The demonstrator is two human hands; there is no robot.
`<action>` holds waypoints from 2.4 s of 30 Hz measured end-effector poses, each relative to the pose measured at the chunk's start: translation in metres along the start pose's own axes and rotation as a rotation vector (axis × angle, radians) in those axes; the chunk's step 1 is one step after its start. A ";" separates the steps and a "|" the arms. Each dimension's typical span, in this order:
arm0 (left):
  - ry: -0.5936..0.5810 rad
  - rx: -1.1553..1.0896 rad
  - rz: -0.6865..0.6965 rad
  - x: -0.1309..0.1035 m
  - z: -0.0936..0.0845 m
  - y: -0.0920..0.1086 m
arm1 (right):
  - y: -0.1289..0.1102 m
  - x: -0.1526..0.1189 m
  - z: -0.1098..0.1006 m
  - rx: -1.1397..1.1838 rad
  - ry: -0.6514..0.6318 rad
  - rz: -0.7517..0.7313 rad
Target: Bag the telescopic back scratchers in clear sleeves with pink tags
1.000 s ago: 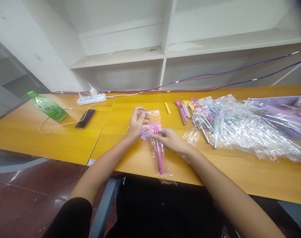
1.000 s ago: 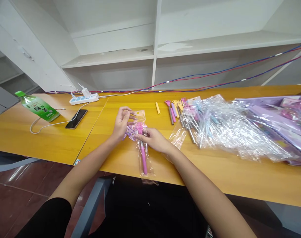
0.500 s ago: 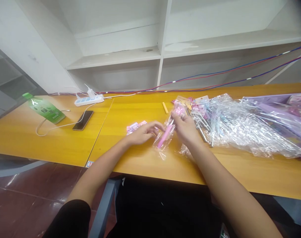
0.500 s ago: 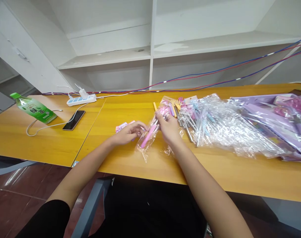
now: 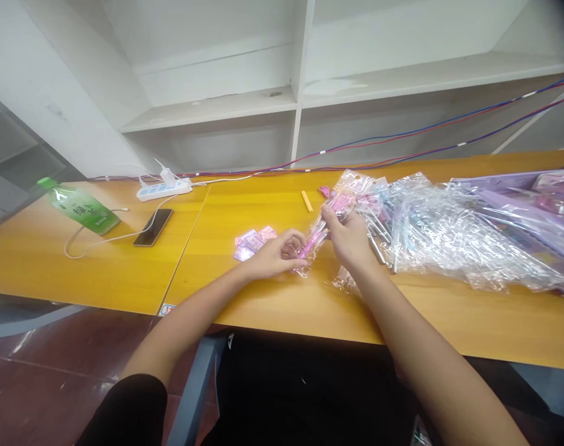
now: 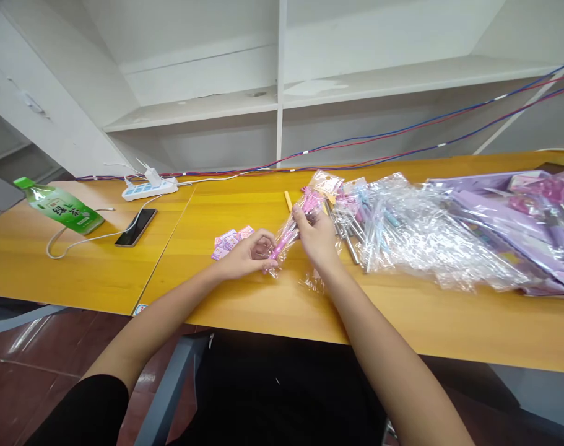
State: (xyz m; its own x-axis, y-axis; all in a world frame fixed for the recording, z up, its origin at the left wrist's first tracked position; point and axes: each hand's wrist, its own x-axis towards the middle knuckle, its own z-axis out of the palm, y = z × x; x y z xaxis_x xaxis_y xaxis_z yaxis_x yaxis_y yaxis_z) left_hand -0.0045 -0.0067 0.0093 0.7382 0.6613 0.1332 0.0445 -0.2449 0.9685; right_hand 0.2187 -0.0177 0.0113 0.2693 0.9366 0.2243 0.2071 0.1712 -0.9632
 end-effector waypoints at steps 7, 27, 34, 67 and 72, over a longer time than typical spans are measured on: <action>-0.152 0.255 0.063 -0.003 0.004 0.005 | -0.017 -0.014 0.018 -0.029 -0.040 0.018; 0.420 -0.041 0.215 0.008 -0.020 0.004 | -0.027 -0.034 0.027 -0.068 -0.589 -0.012; 0.651 -0.136 0.195 0.014 -0.023 0.003 | -0.030 -0.046 0.037 -0.072 -0.728 0.016; 0.728 -0.121 0.072 0.019 -0.034 -0.003 | 0.029 -0.009 0.031 -0.669 -0.482 -0.448; 0.634 -0.072 0.061 0.017 -0.028 -0.001 | 0.033 -0.006 0.035 -0.728 -0.453 -0.329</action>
State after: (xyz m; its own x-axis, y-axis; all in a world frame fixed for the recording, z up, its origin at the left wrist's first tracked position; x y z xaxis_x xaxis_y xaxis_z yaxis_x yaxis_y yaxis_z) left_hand -0.0114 0.0247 0.0160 0.1954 0.9440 0.2658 -0.0471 -0.2617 0.9640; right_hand 0.1908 -0.0073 -0.0273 -0.2709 0.9313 0.2436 0.7907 0.3597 -0.4955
